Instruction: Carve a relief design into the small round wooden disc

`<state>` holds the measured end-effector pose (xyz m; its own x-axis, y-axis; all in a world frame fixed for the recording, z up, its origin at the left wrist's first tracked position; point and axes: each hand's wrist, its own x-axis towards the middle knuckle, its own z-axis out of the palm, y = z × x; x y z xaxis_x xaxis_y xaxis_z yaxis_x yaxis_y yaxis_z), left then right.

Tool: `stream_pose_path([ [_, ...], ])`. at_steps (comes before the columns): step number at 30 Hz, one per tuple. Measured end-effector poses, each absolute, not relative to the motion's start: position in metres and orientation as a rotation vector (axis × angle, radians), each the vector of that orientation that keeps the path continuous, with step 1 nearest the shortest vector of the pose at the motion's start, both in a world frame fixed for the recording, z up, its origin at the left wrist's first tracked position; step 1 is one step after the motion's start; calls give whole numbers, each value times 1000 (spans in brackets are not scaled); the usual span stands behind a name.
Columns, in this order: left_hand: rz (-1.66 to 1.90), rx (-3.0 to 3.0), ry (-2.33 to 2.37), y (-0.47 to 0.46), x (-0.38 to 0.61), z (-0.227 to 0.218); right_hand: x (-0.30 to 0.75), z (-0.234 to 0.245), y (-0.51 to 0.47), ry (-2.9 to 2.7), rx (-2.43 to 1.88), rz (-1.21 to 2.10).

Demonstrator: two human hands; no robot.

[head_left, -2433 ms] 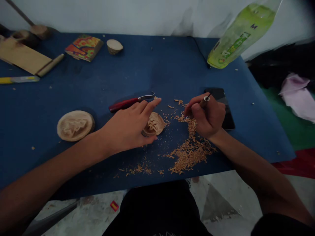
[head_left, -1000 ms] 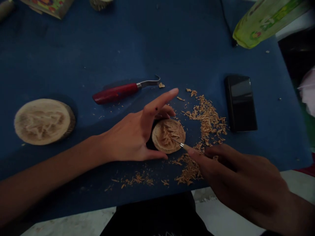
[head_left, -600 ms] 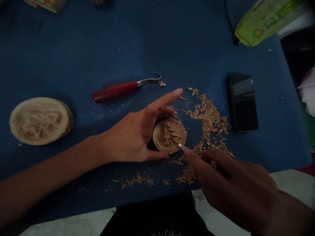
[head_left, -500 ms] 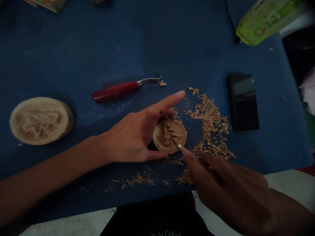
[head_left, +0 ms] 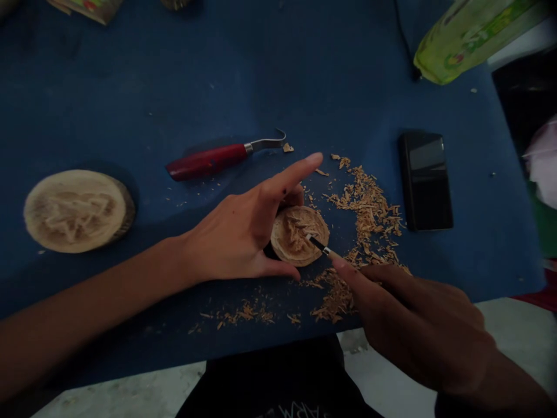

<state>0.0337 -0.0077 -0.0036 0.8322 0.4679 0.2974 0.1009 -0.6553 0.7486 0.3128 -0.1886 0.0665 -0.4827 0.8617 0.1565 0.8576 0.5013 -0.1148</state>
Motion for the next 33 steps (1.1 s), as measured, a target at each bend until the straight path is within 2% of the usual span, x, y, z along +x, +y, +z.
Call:
stream_pose_path([
  [9, 615, 2188, 340, -7, 32, -5, 299, 79, -176, -2573, -1523, -66],
  [27, 641, 2264, 322, -6, 38, -4, 304, 53, -174, -2348, -1446, -140],
  [33, 736, 2286, 257, -3, 36, -12, 306, 65, -176, -2523, -1471, -189],
])
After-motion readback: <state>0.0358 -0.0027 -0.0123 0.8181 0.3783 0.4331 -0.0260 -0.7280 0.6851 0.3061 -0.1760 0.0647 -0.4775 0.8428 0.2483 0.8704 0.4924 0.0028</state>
